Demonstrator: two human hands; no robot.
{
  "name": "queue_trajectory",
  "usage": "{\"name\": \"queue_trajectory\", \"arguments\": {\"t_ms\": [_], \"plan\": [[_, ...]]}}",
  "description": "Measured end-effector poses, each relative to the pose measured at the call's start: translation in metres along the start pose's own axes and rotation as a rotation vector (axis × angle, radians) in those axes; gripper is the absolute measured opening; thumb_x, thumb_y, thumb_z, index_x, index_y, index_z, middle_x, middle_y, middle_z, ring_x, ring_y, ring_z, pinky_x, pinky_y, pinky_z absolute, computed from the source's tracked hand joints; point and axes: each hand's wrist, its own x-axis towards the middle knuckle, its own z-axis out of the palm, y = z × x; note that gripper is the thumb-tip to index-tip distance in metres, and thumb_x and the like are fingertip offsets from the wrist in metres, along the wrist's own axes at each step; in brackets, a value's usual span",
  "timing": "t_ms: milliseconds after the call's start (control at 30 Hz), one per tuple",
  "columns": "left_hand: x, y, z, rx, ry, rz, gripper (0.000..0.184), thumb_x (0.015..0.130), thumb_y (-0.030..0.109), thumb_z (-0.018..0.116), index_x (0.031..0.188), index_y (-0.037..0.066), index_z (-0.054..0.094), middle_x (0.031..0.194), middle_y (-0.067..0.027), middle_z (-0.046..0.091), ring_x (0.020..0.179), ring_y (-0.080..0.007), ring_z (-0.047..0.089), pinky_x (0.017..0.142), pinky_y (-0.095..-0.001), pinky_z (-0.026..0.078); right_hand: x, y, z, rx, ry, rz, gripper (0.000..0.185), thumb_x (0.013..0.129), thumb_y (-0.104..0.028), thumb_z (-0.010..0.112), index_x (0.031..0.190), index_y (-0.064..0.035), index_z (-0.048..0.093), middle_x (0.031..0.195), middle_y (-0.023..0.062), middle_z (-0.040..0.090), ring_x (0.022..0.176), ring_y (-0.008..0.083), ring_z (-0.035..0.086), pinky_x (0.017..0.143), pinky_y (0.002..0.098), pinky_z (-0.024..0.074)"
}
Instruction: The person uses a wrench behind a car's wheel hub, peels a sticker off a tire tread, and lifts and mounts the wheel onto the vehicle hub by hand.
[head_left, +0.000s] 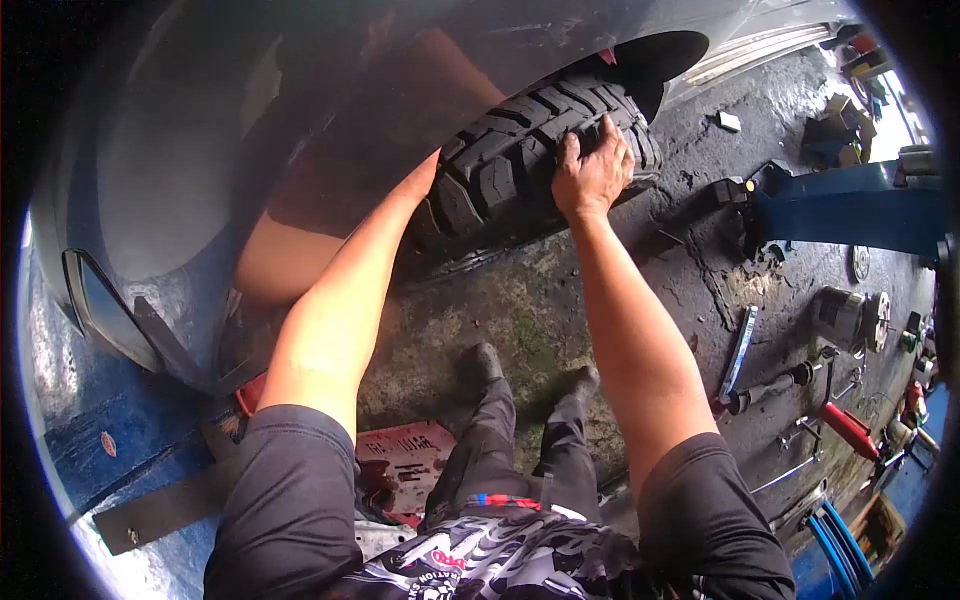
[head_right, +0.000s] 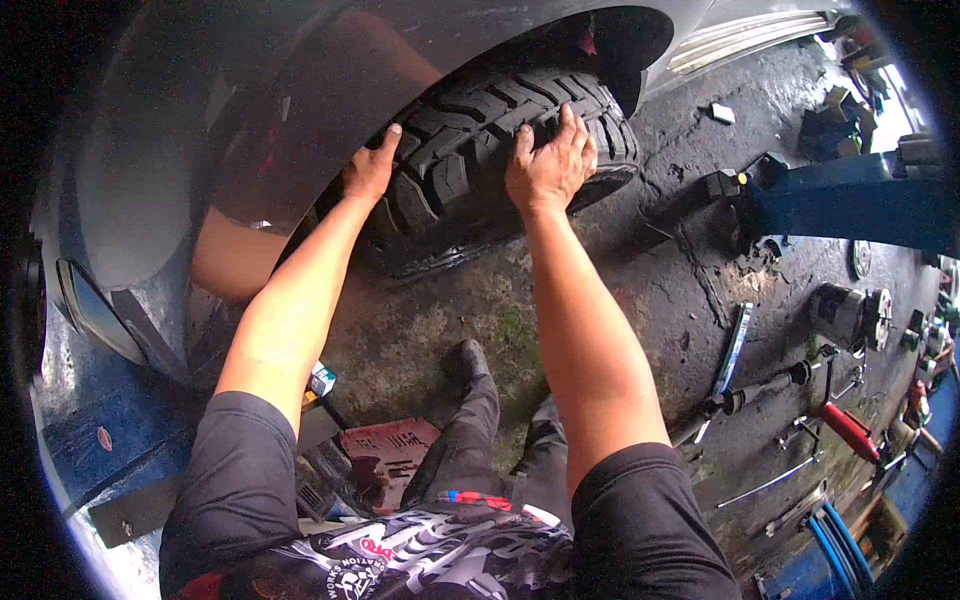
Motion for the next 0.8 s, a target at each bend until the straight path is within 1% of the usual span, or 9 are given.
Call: {"name": "queue_trajectory", "arguments": {"t_ms": [33, 233, 300, 400, 500, 567, 633, 700, 800], "plan": [[0.003, 0.001, -0.006, 0.001, -0.045, -0.036, 0.089, 0.083, 0.073, 0.057, 0.133, -0.001, 0.058, 0.144, -0.0245, 0.05, 0.133, -0.0402, 0.047, 0.11, -0.0433, 0.035, -0.005, -0.005, 0.0, -0.001, 0.009, 0.03, 0.07, 0.084, -0.039, 0.063, 0.143, -0.0085, 0.044, 0.143, 0.0166, 0.047, 0.137, 0.0375, 0.035, 0.116, 0.0507, 0.0208], [0.032, -0.063, -0.005, -0.049, -0.004, 0.077, 0.06, 0.092, 0.05, 0.061, 0.128, 0.002, 0.063, 0.139, -0.016, 0.057, 0.127, -0.0327, 0.051, 0.109, -0.0404, 0.035, -0.023, -0.038, -0.012, -0.043, 0.02, 0.13, 0.067, 0.082, -0.036, 0.063, 0.141, -0.008, 0.046, 0.144, 0.0159, 0.043, 0.137, 0.038, 0.033, 0.114, 0.0526, 0.0202], [0.026, -0.081, -0.012, -0.181, -0.01, -0.023, 0.053, 0.094, 0.043, 0.062, 0.128, 0.002, 0.063, 0.139, -0.0145, 0.057, 0.127, -0.032, 0.052, 0.109, -0.0402, 0.035, -0.035, -0.048, -0.013, -0.061, 0.025, 0.119, 0.067, 0.082, -0.035, 0.064, 0.14, -0.0079, 0.047, 0.144, 0.0149, 0.043, 0.137, 0.0382, 0.033, 0.113, 0.0534, 0.0208], [0.014, -0.08, -0.027, -0.103, 0.039, 0.038, 0.047, 0.096, 0.037, 0.06, 0.128, 0.003, 0.062, 0.139, -0.0142, 0.057, 0.126, -0.0313, 0.052, 0.11, -0.0401, 0.035, -0.044, -0.06, -0.016, -0.042, 0.016, 0.075, 0.07, 0.08, -0.036, 0.065, 0.141, -0.0103, 0.045, 0.143, 0.0146, 0.043, 0.136, 0.0382, 0.032, 0.112, 0.0533, 0.0202], [0.021, -0.079, -0.034, 0.083, 0.133, 0.268, 0.042, 0.097, 0.032, 0.059, 0.128, 0.003, 0.062, 0.138, -0.0136, 0.058, 0.126, -0.031, 0.052, 0.11, -0.0403, 0.035, -0.043, -0.065, -0.011, -0.041, 0.03, 0.008, 0.07, 0.079, -0.038, 0.065, 0.141, -0.0108, 0.046, 0.144, 0.0154, 0.043, 0.135, 0.0382, 0.033, 0.112, 0.0535, 0.0204], [0.038, -0.07, -0.056, 0.017, -0.208, -0.07, 0.041, 0.098, 0.029, 0.058, 0.13, 0.003, 0.061, 0.138, -0.0133, 0.058, 0.126, -0.0308, 0.052, 0.11, -0.0407, 0.036, -0.042, -0.063, -0.008, -0.048, 0.043, 0.002, 0.069, 0.08, -0.039, 0.064, 0.14, -0.0099, 0.047, 0.143, 0.0154, 0.044, 0.135, 0.0383, 0.034, 0.112, 0.0533, 0.0205], [0.032, -0.077, -0.055, 0.131, -0.231, -0.028, 0.042, 0.097, 0.028, 0.059, 0.131, 0.003, 0.059, 0.138, -0.0131, 0.058, 0.126, -0.0307, 0.052, 0.11, -0.041, 0.036, -0.039, -0.062, -0.01, -0.053, 0.043, 0.003, 0.069, 0.081, -0.042, 0.063, 0.139, -0.0082, 0.049, 0.142, 0.0154, 0.046, 0.135, 0.0379, 0.035, 0.112, 0.0528, 0.0206], [0.01, -0.087, -0.025, 0.423, 0.085, 0.395, 0.046, 0.096, 0.029, 0.062, 0.133, 0.003, 0.057, 0.138, -0.0132, 0.057, 0.126, -0.0307, 0.052, 0.11, -0.0413, 0.036, -0.034, -0.054, -0.01, -0.047, 0.028, -0.013, 0.071, 0.08, -0.043, 0.064, 0.14, -0.008, 0.048, 0.142, 0.0157, 0.046, 0.135, 0.0373, 0.035, 0.113, 0.0526, 0.0204], [-0.004, -0.057, -0.018, 0.005, 0.059, 0.078, 0.053, 0.094, 0.034, 0.065, 0.135, 0.002, 0.055, 0.139, -0.0157, 0.055, 0.125, -0.0319, 0.052, 0.109, -0.0414, 0.036, -0.021, -0.039, -0.01, -0.021, 0.014, -0.049, 0.075, 0.08, -0.044, 0.066, 0.143, -0.0086, 0.046, 0.141, 0.0166, 0.047, 0.135, 0.0381, 0.035, 0.113, 0.0531, 0.0202]]}}
